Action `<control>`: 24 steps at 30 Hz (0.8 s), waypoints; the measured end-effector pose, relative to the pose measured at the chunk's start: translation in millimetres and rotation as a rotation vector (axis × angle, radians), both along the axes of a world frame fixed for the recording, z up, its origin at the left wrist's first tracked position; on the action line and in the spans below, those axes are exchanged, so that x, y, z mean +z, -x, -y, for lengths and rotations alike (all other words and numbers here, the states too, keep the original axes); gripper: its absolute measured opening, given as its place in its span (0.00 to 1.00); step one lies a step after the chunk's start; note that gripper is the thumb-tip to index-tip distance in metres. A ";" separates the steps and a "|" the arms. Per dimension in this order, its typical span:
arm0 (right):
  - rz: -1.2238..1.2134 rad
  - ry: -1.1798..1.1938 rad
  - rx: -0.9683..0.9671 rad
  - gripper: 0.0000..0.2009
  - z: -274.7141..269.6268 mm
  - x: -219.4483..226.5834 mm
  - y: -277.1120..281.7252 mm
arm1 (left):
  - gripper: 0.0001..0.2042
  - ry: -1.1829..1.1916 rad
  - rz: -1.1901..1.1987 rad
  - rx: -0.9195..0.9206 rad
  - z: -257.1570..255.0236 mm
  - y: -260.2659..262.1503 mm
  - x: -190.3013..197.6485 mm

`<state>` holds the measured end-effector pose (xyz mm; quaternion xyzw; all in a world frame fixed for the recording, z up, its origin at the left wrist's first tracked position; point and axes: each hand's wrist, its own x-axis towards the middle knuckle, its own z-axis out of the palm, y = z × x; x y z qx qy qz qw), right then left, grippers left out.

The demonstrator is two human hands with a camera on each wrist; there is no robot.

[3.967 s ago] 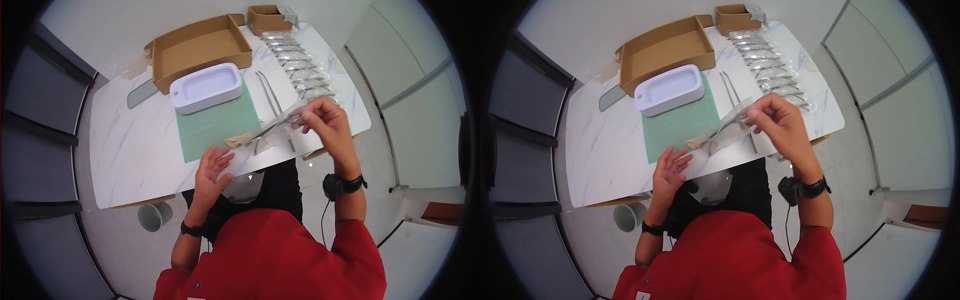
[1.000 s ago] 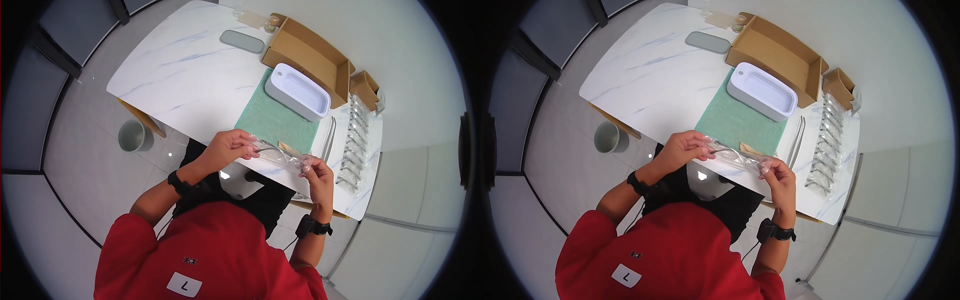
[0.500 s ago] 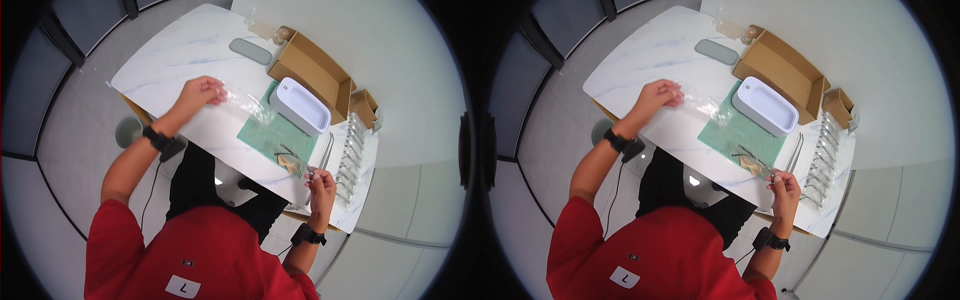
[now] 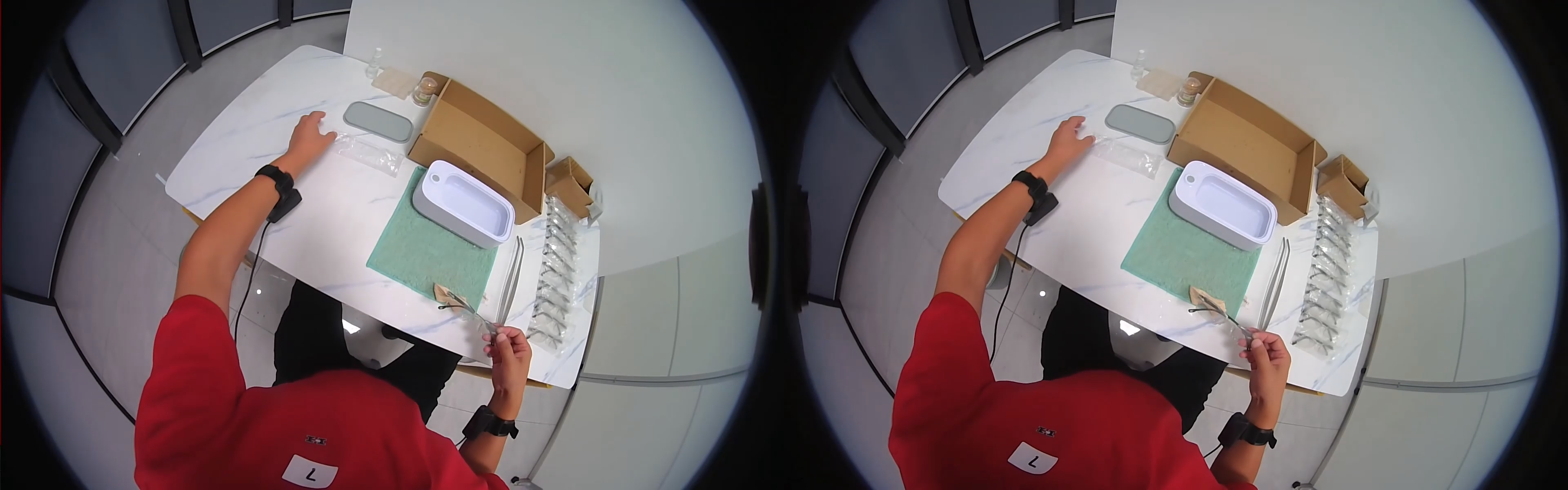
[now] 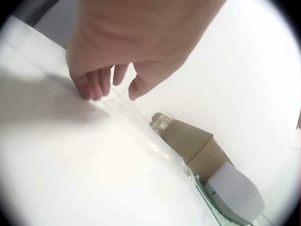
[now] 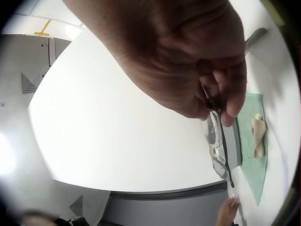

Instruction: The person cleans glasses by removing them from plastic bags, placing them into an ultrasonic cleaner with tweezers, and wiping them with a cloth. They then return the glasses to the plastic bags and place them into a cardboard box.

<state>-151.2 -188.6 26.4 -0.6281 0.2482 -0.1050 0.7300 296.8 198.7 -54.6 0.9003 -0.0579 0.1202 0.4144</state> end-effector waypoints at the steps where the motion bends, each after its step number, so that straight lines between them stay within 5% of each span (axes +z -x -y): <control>1: -0.002 0.002 -0.005 0.04 0.7 -0.7 -0.3 | 0.26 -0.053 0.045 0.014 0.2 9.1 4.7; 9: 0.057 0.153 0.167 0.03 20.3 37.1 -47.4 | 0.31 -0.317 0.103 -0.600 -7.1 78.8 37.2; 14: 0.082 0.465 0.180 0.06 43.7 96.9 -122.4 | 0.35 -0.471 0.033 -0.627 1.2 74.7 38.0; 16: 0.147 0.381 0.197 0.08 56.3 114.5 -162.5 | 0.35 -0.491 0.063 -0.607 -0.8 77.7 40.5; 24: 0.017 0.445 0.391 0.06 102.8 97.6 -369.2 | 0.41 -0.359 0.189 -0.514 -48.9 172.1 67.4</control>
